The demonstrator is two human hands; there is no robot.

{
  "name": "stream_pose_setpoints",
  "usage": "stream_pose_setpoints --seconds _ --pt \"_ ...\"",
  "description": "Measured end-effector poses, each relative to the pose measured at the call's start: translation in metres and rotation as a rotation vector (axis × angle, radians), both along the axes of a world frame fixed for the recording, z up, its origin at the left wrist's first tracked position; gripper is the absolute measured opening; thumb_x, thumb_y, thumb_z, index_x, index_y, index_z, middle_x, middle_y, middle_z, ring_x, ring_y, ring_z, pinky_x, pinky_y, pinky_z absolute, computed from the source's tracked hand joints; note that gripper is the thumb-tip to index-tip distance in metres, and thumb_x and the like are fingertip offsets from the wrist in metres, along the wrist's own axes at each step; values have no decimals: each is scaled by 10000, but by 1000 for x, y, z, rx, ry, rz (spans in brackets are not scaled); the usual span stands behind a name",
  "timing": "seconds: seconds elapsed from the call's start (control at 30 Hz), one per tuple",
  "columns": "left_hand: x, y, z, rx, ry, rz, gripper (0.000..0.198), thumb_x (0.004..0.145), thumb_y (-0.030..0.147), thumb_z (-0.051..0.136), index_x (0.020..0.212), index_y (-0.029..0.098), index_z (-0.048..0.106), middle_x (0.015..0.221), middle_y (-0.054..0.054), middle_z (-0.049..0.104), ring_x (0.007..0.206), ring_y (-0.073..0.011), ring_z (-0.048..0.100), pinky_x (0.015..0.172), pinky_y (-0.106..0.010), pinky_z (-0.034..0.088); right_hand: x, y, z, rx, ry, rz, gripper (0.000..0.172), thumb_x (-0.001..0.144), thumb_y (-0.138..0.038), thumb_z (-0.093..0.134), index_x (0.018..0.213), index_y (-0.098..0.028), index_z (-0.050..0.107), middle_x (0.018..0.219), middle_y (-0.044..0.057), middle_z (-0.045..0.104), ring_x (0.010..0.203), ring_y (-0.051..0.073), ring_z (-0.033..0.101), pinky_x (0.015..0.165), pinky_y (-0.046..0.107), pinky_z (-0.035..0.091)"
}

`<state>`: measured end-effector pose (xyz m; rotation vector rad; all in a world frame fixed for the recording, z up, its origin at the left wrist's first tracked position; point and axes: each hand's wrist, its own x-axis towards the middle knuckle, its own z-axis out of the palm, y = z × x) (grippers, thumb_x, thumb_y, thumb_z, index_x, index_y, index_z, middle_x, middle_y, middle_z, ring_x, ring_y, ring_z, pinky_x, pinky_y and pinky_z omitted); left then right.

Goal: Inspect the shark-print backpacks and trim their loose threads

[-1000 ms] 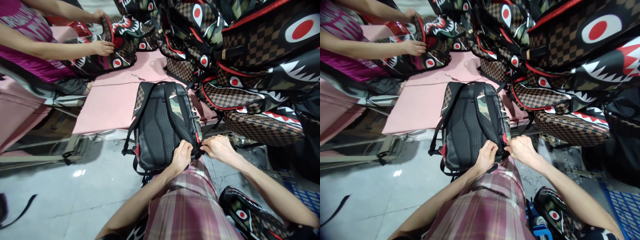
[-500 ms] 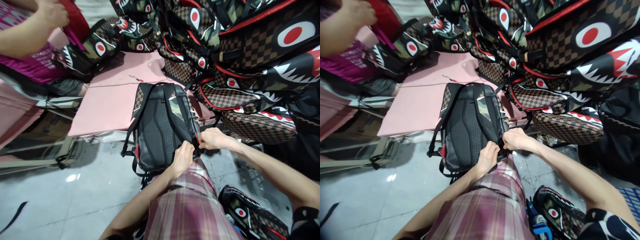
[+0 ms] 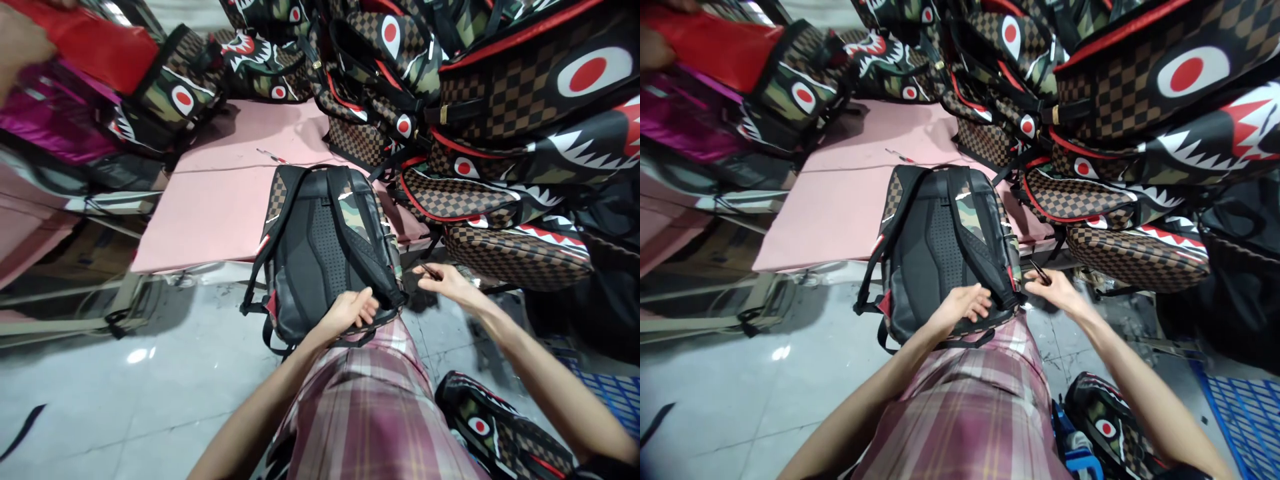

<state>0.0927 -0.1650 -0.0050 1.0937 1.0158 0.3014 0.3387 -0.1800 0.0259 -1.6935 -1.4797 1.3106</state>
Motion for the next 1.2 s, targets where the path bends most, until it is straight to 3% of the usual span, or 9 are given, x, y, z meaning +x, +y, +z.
stream_pose_setpoints --seconds 0.07,0.17,0.3,0.4,0.47,0.73,0.9,1.07,1.2 --pt "10 0 0 -94 -136 232 429 737 537 560 810 118 616 752 -72 639 591 -125 599 492 -202 420 -13 -15 -19 -2 73 -110 403 651 -415 653 938 -133 635 871 53 653 788 189 579 737 314 430" --pt "32 -2 6 -124 -294 351 362 666 456 672 771 115 605 758 -62 636 647 -116 588 568 -204 438 -41 -32 -35 50 167 -168 308 637 -379 675 837 -150 622 797 18 617 735 163 549 707 297 415" --pt "42 -1 24 104 -223 454 275 654 386 677 622 124 601 580 -1 584 510 -77 484 511 -192 374 -63 -39 -23 114 307 -266 285 670 -360 667 871 -181 571 771 -16 565 664 123 492 629 251 379" --pt "37 2 38 286 -134 459 277 673 339 650 505 137 562 464 25 520 470 -71 437 510 -194 351 -71 -36 -7 153 436 -271 255 696 -315 640 913 -201 569 816 -13 569 711 129 496 651 248 371" --pt "34 4 43 320 -119 462 284 674 322 644 476 139 555 451 22 519 466 -71 438 514 -196 353 -74 -33 -1 149 516 -302 233 680 -255 627 901 -205 574 811 -16 574 719 130 497 658 249 366" --pt "36 5 40 -53 -318 497 307 552 379 749 587 106 615 546 -27 602 460 -81 502 450 -196 378 -79 -33 4 -38 810 -432 309 586 -167 643 889 -194 591 740 -25 556 533 69 392 479 205 258" --pt "34 5 42 -92 -352 494 343 532 392 770 598 90 621 533 -34 598 456 -75 503 434 -183 380 -73 -38 0 -20 763 -421 347 594 -230 712 920 -210 596 733 -31 559 577 85 442 523 214 327" --pt "33 4 46 -54 -338 516 345 521 393 774 618 97 627 559 -24 598 487 -83 516 445 -190 404 -64 -40 -9 37 628 -311 393 601 -311 748 956 -207 616 871 26 623 806 172 560 731 298 430" --pt "33 4 49 -37 -335 514 331 533 381 766 656 101 642 605 -26 613 529 -91 530 460 -194 415 -57 -38 -12 88 478 -242 382 650 -347 714 998 -213 629 935 47 636 841 189 579 763 327 446"
